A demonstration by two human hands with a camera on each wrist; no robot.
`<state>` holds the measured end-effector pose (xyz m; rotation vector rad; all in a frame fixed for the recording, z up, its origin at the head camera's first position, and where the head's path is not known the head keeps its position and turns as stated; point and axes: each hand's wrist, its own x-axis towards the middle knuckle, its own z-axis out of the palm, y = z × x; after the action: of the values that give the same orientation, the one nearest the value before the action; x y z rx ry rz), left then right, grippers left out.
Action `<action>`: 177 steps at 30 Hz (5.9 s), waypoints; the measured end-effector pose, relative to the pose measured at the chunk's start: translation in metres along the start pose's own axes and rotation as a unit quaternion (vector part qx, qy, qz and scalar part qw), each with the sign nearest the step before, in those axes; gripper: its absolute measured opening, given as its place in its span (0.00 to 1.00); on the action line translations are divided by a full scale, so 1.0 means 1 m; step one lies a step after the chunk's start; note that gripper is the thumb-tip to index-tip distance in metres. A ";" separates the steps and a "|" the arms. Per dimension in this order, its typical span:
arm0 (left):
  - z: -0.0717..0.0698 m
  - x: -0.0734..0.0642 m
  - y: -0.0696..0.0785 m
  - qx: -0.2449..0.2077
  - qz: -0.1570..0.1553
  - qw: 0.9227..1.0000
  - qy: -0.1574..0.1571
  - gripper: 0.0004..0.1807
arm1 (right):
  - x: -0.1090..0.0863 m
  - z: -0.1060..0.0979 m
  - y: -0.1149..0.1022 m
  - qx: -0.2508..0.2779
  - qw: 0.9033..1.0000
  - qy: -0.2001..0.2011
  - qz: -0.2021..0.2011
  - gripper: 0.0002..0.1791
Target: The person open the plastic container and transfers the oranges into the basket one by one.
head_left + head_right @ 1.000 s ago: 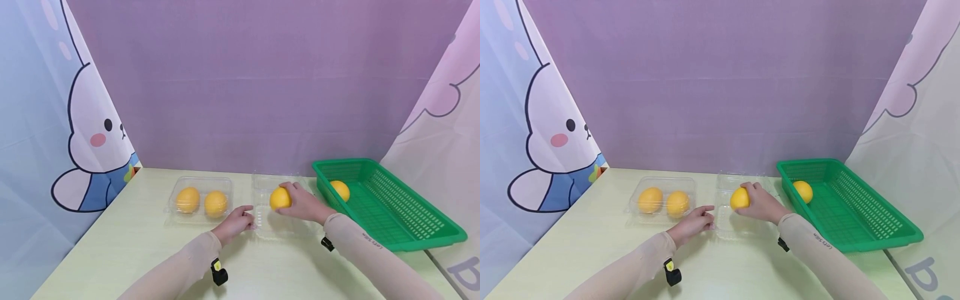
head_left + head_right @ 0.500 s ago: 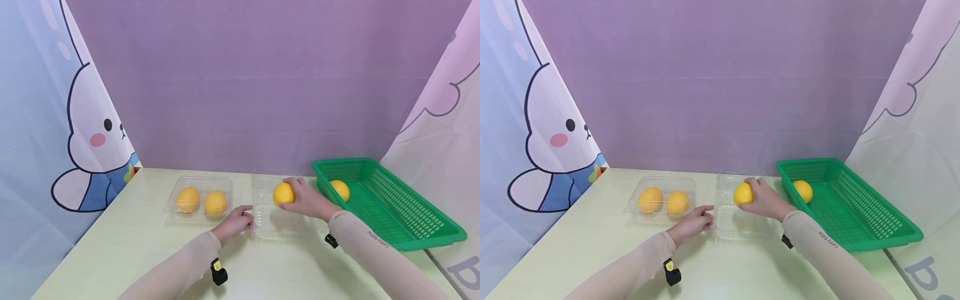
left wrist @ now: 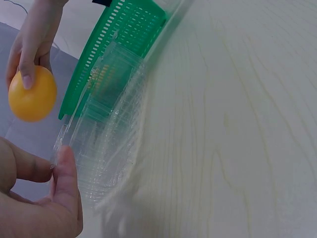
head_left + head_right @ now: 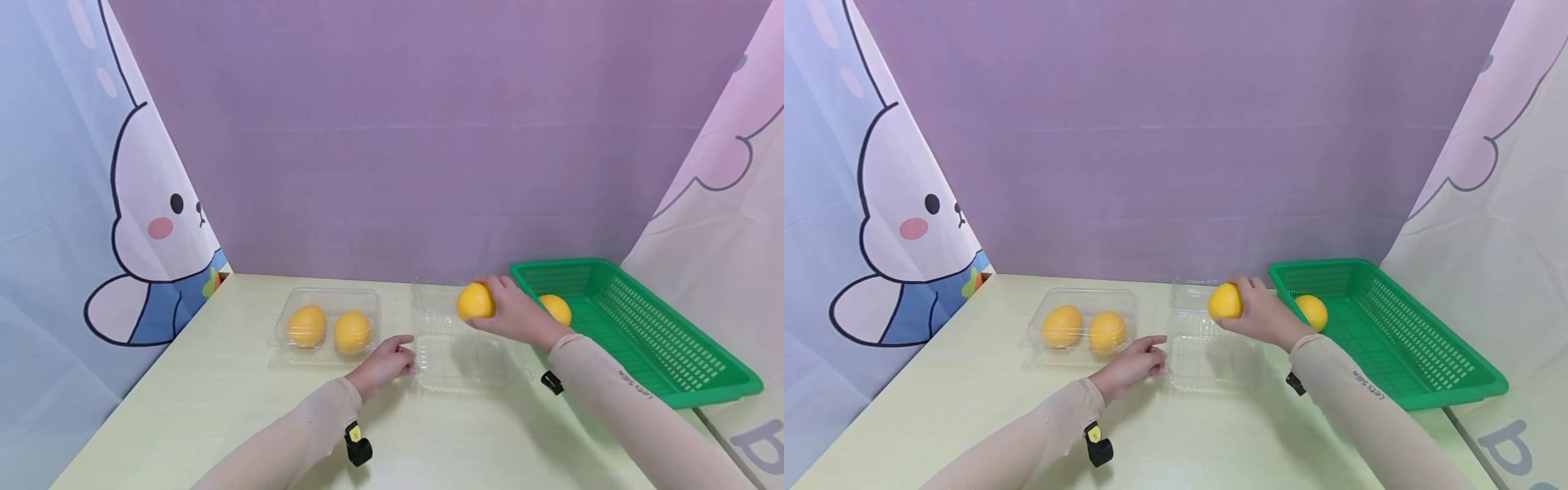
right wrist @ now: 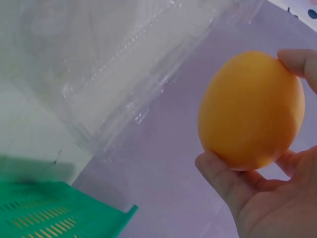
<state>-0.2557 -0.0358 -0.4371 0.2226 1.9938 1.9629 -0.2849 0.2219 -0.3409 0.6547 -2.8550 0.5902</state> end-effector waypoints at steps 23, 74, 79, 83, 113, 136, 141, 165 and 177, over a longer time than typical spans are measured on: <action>-0.001 0.000 0.000 0.009 -0.002 1.000 0.002 0.28 | 0.000 -0.033 0.021 0.009 0.999 -0.005 0.052 0.44; -0.001 0.001 -0.002 0.005 0.001 1.000 -0.002 0.28 | -0.017 -0.060 0.139 0.002 0.986 0.012 0.168 0.53; -0.001 0.001 -0.003 0.001 0.000 1.000 -0.002 0.28 | -0.024 -0.057 0.151 0.006 0.984 0.013 0.176 0.54; -0.001 -0.001 -0.001 -0.001 -0.002 1.000 -0.002 0.28 | -0.029 -0.055 0.159 0.008 0.982 0.014 0.191 0.55; 0.000 -0.002 0.000 0.004 -0.001 1.000 0.007 0.28 | -0.051 -0.048 0.188 0.004 0.966 -0.010 0.259 0.56; 0.001 -0.002 -0.001 0.005 -0.003 1.000 0.006 0.28 | -0.057 -0.032 0.197 -0.005 0.957 -0.082 0.278 0.55; 0.001 -0.002 -0.002 0.005 0.000 1.000 0.007 0.28 | -0.057 -0.032 0.198 0.006 0.949 -0.105 0.296 0.57; 0.001 -0.004 0.000 0.004 -0.004 1.000 0.008 0.29 | -0.051 -0.032 0.203 0.019 0.948 -0.125 0.293 0.58; 0.001 -0.004 0.001 0.001 -0.003 1.000 0.006 0.29 | -0.047 -0.027 0.196 0.014 0.947 -0.094 0.307 0.54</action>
<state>-0.2522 -0.0361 -0.4352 0.2046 2.0016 1.9625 -0.3291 0.4131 -0.3944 -0.2189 -3.2270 0.6724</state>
